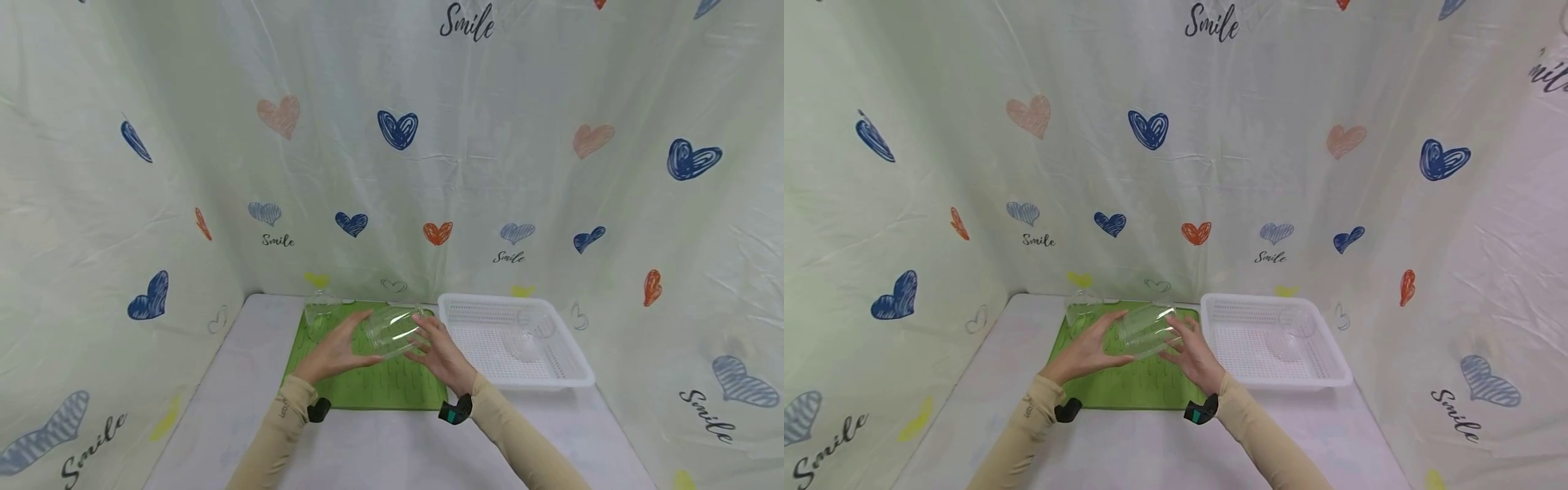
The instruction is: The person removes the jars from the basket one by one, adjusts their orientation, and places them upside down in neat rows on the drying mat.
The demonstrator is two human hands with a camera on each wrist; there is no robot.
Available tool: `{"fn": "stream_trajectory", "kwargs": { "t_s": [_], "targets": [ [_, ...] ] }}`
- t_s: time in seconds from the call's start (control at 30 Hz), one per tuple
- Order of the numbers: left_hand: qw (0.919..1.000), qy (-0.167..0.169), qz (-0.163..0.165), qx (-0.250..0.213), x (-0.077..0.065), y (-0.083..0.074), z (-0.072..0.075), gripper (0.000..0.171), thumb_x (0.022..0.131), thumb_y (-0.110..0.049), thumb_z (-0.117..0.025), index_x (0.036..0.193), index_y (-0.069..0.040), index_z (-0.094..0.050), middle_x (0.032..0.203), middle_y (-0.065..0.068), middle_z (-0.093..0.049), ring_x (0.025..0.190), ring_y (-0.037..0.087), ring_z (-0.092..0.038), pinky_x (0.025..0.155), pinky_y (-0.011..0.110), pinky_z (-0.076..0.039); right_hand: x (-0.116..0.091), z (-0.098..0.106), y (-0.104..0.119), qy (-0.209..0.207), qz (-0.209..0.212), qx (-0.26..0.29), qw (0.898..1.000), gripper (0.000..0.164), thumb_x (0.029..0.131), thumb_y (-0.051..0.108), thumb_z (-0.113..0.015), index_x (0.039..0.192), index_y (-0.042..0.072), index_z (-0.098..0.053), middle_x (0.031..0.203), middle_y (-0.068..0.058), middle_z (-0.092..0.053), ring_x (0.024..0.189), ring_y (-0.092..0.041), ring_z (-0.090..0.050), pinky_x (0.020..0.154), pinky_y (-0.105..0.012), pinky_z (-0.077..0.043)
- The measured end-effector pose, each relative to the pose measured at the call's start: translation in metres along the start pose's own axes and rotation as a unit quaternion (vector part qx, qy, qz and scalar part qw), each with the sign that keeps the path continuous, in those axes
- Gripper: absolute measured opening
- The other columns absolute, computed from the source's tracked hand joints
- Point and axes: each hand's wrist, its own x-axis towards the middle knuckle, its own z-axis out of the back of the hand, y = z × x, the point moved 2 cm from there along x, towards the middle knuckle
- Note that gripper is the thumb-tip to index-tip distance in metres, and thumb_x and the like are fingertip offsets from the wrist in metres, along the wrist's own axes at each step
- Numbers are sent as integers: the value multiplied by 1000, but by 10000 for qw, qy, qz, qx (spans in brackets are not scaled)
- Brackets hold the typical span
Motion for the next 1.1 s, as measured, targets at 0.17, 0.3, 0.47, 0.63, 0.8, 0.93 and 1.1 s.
{"fn": "stream_trajectory", "kwargs": {
  "t_s": [0.17, 0.3, 0.47, 0.63, 0.8, 0.93, 1.1],
  "targets": [
    [9998, -39, 123, 175, -12, 13, 3, 99, 75, -69, -66, 152, -20, -28, 156, 8, -33, 141, 34, -34, 108, 59, -36, 14, -1, 3, -524, 371, -673, 9957, 101, 89, 41, -67, 153, 17, 7, 157, -23, -9, 143, -44, -23, 107, -57, -40],
    [9980, 25, 345, 523, -33, 35, -3, 82, 83, -64, -62, 143, -11, -45, 147, 15, -44, 134, 38, -42, 108, 57, -39, 28, -3, 4, -1060, 767, -1195, 9842, 104, 84, 40, -73, 153, 19, 1, 158, -21, -5, 140, -41, -30, 107, -55, -41],
    [9930, 135, 867, 793, -66, 68, -20, 56, 89, -53, -61, 125, -10, -63, 132, 15, -57, 123, 37, -53, 103, 55, -43, 45, -5, 3, -1456, 1207, -1693, 9673, 105, 81, 36, -78, 154, 21, -4, 158, -16, -16, 139, -38, -33, 110, -54, -38],
    [9835, 132, 1649, 734, -90, 90, -34, 34, 90, -37, -67, 111, -11, -69, 120, 12, -61, 115, 35, -55, 99, 55, -46, 58, -5, 3, -1674, 1488, -1994, 9540, 105, 80, 32, -79, 154, 23, -5, 158, -16, -17, 143, -38, -27, 111, -53, -36],
    [9782, 74, 1949, 707, -97, 100, -40, 25, 88, -33, -69, 103, -13, -71, 115, 10, -61, 113, 34, -55, 97, 56, -46, 72, -7, 0, -1803, 1683, -2220, 9433, 108, 78, 31, -81, 154, 22, -6, 158, -14, -17, 144, -37, -23, 113, -53, -33],
    [9775, 15, 2008, 650, -94, 103, -41, 24, 87, -33, -70, 101, -13, -71, 116, 10, -60, 115, 36, -54, 97, 57, -46, 84, -11, -6, -1800, 1843, -2572, 9314, 110, 76, 33, -82, 155, 22, -6, 158, -15, -18, 144, -39, -22, 114, -56, -31],
    [9769, 59, 2016, 705, -91, 106, -41, 23, 85, -33, -72, 96, -13, -71, 113, 12, -61, 111, 37, -55, 95, 58, -47, 98, -19, -16, -1666, 2008, -2805, 9237, 110, 76, 31, -83, 155, 18, -8, 157, -19, -20, 143, -41, -24, 110, -59, -33]
  ]
}}
